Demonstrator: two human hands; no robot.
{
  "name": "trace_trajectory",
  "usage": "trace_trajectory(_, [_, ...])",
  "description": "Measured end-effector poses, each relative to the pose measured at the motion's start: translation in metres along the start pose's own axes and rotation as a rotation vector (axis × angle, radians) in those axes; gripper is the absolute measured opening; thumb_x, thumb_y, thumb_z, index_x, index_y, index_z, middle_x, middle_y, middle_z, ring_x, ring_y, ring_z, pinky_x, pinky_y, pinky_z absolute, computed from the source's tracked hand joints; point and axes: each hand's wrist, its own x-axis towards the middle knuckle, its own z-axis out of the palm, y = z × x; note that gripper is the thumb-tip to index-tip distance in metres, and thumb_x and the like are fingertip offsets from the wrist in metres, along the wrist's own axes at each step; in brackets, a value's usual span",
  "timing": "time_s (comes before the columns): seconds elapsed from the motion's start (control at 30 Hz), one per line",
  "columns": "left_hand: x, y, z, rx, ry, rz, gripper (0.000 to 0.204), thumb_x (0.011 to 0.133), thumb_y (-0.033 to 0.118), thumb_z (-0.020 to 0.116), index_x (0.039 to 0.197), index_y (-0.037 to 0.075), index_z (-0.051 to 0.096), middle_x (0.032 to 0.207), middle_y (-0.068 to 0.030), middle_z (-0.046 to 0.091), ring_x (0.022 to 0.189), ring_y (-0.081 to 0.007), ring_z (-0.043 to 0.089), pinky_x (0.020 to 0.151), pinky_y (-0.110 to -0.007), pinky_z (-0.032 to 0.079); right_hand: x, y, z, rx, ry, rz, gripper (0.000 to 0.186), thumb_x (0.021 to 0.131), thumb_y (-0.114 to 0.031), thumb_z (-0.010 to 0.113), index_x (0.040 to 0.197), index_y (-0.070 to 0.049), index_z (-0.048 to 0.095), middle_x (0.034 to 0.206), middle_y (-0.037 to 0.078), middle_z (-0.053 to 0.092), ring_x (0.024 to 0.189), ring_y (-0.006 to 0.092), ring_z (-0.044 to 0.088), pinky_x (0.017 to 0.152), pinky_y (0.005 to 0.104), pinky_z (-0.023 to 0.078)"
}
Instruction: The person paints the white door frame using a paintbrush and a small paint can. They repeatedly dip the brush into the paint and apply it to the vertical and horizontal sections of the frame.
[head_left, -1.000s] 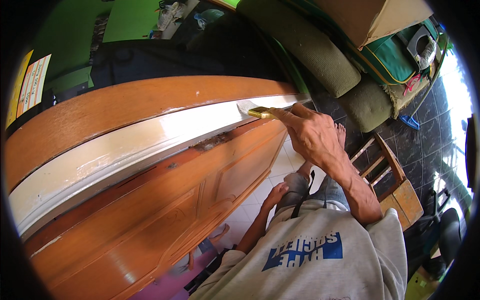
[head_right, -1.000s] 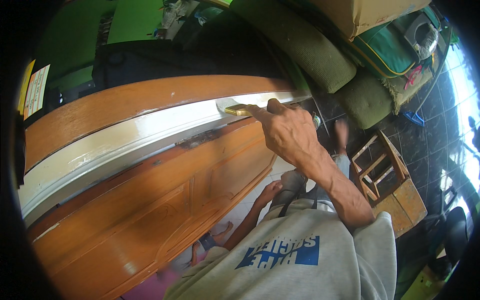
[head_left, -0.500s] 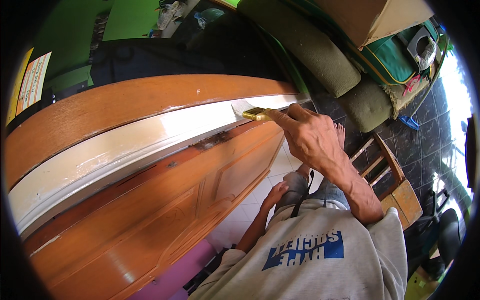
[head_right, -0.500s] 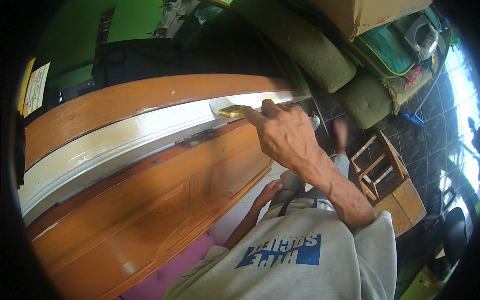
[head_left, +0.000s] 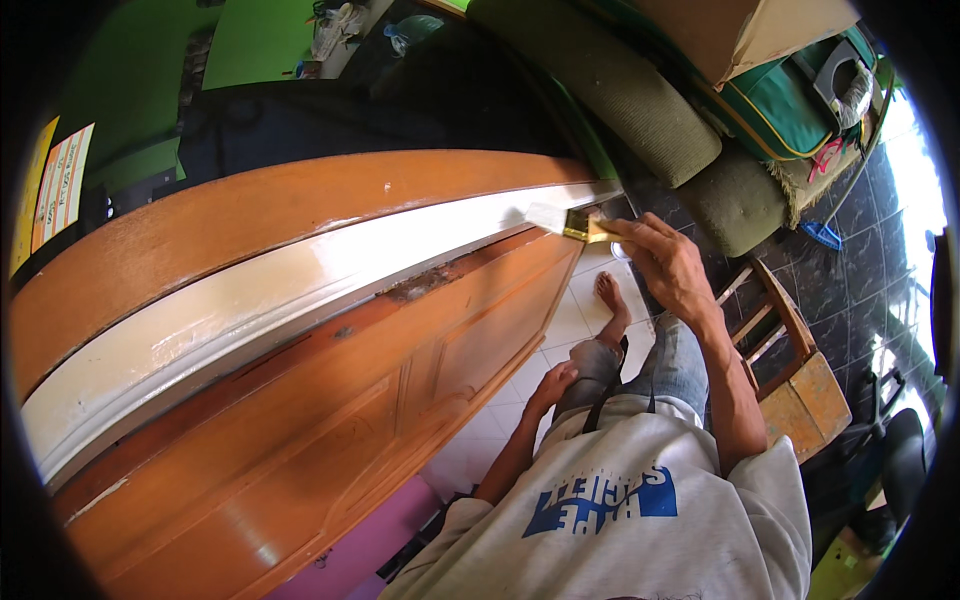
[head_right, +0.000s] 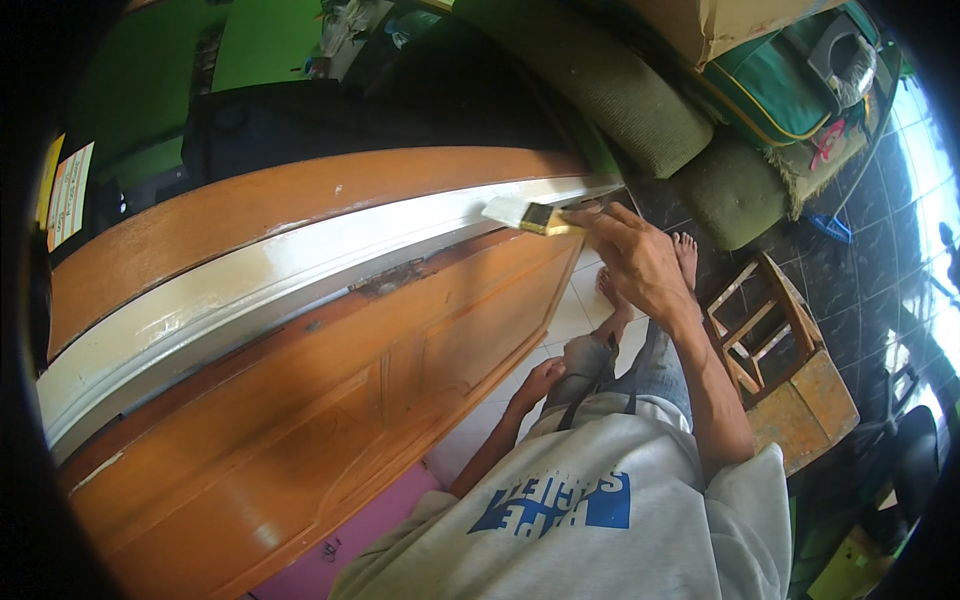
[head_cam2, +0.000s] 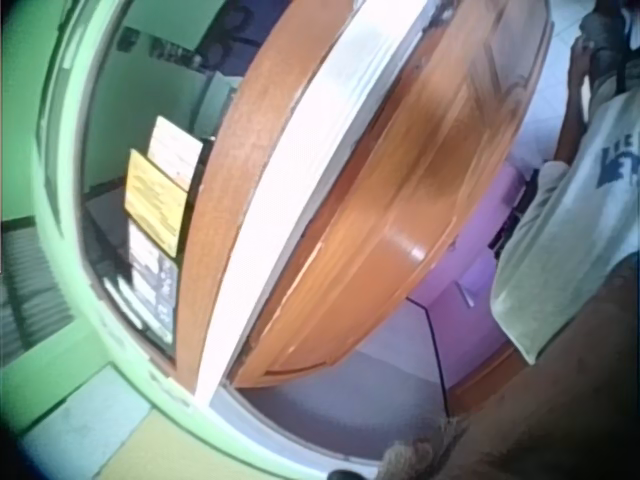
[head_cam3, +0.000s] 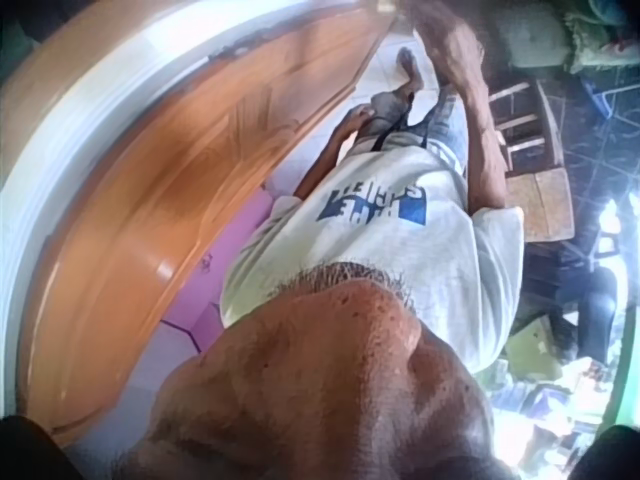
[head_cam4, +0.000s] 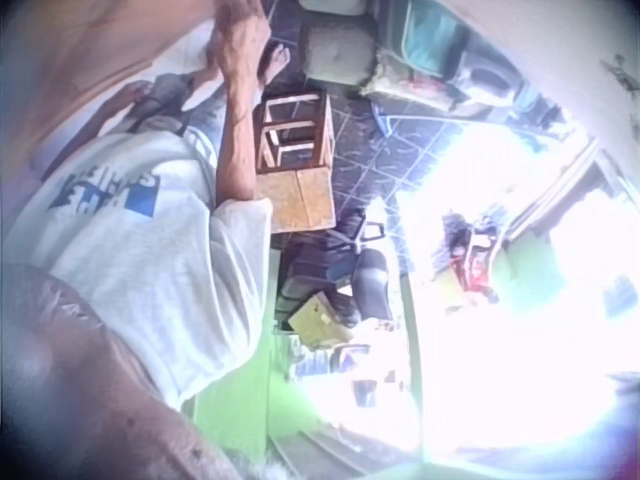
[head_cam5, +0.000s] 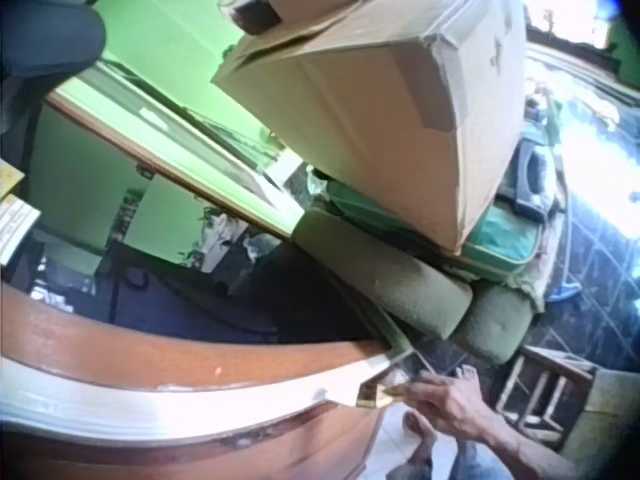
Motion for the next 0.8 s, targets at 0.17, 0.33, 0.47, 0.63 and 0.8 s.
trace_trajectory(0.17, [0.001,-0.004,-0.003,0.021,0.016,0.020,0.060,0.103,0.036,0.057,0.144,-0.008,0.048,0.138,-0.0194,0.060,0.127,-0.0238,0.056,0.109,-0.034,0.041,0.003,-0.020,0.025,-0.112,0.042,-0.053,0.038,0.093,-0.009,0.064,0.130,-0.019,0.069,0.084,0.011,0.062,0.071,0.0318,0.065,0.064,0.0423,0.053])
trace_trajectory(0.33, [-0.007,0.007,-0.002,0.029,0.005,-0.017,0.062,0.104,0.037,0.056,0.145,-0.007,0.047,0.138,-0.0194,0.059,0.127,-0.0241,0.056,0.109,-0.034,0.042,0.007,-0.016,0.051,-0.228,0.134,-0.070,0.038,0.092,-0.008,0.061,0.128,-0.016,0.069,0.080,0.011,0.060,0.067,0.0312,0.065,0.060,0.0433,0.053])
trace_trajectory(0.47, [-0.009,0.011,0.001,0.009,-0.012,-0.030,0.062,0.104,0.038,0.056,0.145,-0.007,0.047,0.138,-0.0197,0.059,0.128,-0.0243,0.055,0.109,-0.035,0.041,0.014,-0.024,0.054,-0.214,0.125,-0.097,0.038,0.090,-0.007,0.061,0.126,-0.015,0.070,0.083,0.011,0.062,0.069,0.0320,0.066,0.060,0.0434,0.054])
trace_trajectory(0.63, [-0.003,0.001,0.000,0.017,-0.001,-0.015,0.061,0.104,0.038,0.056,0.144,-0.007,0.048,0.138,-0.0194,0.059,0.129,-0.0241,0.055,0.110,-0.035,0.041,0.023,-0.037,0.040,-0.251,0.041,-0.094,0.040,0.087,-0.005,0.061,0.125,-0.015,0.071,0.087,0.012,0.064,0.074,0.0315,0.068,0.061,0.0431,0.055])
trace_trajectory(0.8, [0.001,-0.005,0.001,0.060,0.019,0.018,0.059,0.104,0.037,0.056,0.143,-0.007,0.050,0.137,-0.0191,0.060,0.127,-0.0235,0.056,0.109,-0.035,0.041,0.025,-0.037,0.036,-0.328,0.054,-0.191,0.042,0.083,-0.003,0.059,0.122,-0.014,0.072,0.088,0.012,0.065,0.077,0.0317,0.069,0.062,0.0437,0.055])
